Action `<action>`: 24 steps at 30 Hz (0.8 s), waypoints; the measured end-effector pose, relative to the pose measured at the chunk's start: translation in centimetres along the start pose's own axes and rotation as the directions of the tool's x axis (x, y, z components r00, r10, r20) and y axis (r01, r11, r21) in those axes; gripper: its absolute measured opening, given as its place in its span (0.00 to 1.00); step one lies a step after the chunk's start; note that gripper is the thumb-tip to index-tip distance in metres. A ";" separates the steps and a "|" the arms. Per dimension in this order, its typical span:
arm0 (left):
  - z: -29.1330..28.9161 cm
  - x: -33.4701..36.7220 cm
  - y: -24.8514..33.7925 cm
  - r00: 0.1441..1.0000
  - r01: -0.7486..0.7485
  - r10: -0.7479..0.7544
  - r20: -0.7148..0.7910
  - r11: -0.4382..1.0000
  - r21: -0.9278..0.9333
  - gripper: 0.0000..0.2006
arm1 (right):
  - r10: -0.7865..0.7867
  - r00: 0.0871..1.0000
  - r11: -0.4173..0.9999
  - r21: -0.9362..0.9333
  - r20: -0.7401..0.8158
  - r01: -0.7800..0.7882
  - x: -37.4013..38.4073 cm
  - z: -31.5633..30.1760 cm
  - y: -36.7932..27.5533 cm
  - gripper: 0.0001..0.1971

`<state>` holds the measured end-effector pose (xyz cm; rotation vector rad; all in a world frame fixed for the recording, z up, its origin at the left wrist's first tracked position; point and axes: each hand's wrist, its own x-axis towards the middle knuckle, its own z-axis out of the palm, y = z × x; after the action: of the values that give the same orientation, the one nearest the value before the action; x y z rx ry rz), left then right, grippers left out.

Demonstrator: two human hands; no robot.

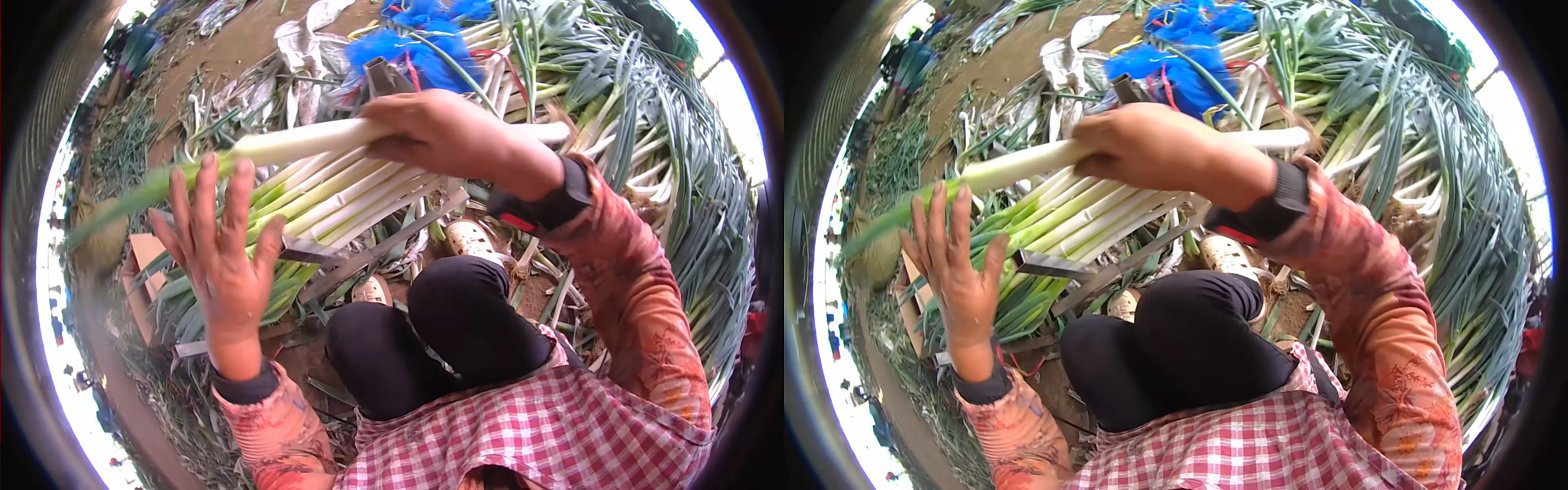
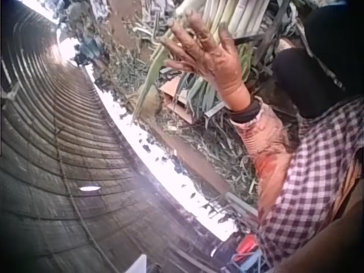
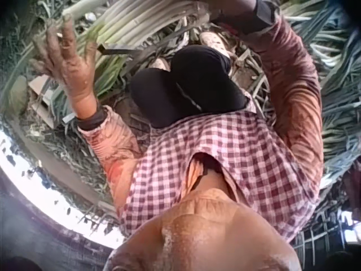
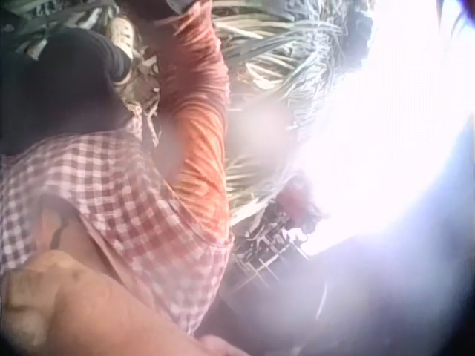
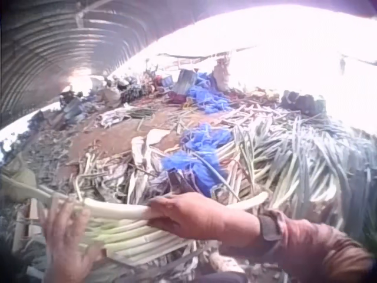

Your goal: Selecting individual leeks from a pile and aligning them into a metal guide for processing.

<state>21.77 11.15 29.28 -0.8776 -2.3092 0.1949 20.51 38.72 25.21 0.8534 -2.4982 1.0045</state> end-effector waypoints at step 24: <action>20.6 -12.4 -8.1 0.863 0.414 -0.179 0.472 0.787 -0.458 0.17 | 0.395 0.897 0.918 -0.120 0.197 -0.378 -1.7 17.4 14.4 0.11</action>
<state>11.49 -1.15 9.58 -0.7512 -2.9338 -0.5074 11.52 35.39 4.69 0.4687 -2.9534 0.9616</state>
